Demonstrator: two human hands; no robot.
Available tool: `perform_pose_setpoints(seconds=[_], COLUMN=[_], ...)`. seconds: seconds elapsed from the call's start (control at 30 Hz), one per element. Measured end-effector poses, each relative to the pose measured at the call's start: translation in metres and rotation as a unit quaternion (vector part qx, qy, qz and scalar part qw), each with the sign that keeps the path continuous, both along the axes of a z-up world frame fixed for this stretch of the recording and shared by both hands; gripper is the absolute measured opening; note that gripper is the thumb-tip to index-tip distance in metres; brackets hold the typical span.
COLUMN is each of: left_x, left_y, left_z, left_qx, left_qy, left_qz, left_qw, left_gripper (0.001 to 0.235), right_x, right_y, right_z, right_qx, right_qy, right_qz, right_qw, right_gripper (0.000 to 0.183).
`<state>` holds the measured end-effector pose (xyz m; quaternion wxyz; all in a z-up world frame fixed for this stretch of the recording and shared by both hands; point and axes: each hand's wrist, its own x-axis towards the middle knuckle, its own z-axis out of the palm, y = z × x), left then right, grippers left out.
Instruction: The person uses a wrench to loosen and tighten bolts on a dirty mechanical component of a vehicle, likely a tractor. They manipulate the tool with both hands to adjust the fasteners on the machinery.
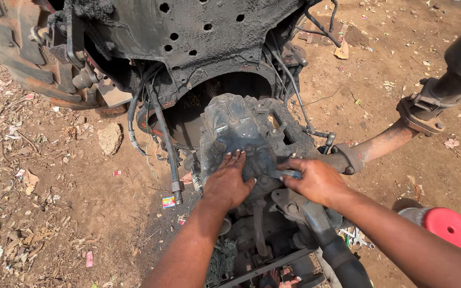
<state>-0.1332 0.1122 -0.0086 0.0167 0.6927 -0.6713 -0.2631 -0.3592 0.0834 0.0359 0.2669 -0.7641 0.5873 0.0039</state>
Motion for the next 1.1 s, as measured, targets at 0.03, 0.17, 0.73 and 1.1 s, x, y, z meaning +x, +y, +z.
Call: perform_pose_setpoints(seconds=[0.03,0.17,0.73,1.1], left_x=[0.001,0.012,0.005,-0.001], left_y=[-0.001,-0.013,-0.029,-0.016], left_z=[-0.001,0.010,0.047,0.045], left_qx=[0.000,0.013,0.030,0.010], left_qy=[0.007,0.015,-0.037,-0.051], left_qz=[-0.004,-0.006,-0.003,-0.007], left_qw=[1.000,1.000,0.999,0.999], left_gripper=[0.083,0.075,0.065,0.070], right_x=[0.003,0.011,0.027,0.033], right_y=[0.001,-0.011,-0.003,0.002], right_z=[-0.006,-0.010,-0.012,-0.002], right_qx=[-0.011,-0.001,-0.103,-0.079], right_qy=[0.022,0.055,-0.007,0.033], right_qz=[-0.008,-0.025,-0.021,-0.023], right_qw=[1.000,0.998,0.994,0.996], right_gripper=[0.046,0.046,0.037,0.032])
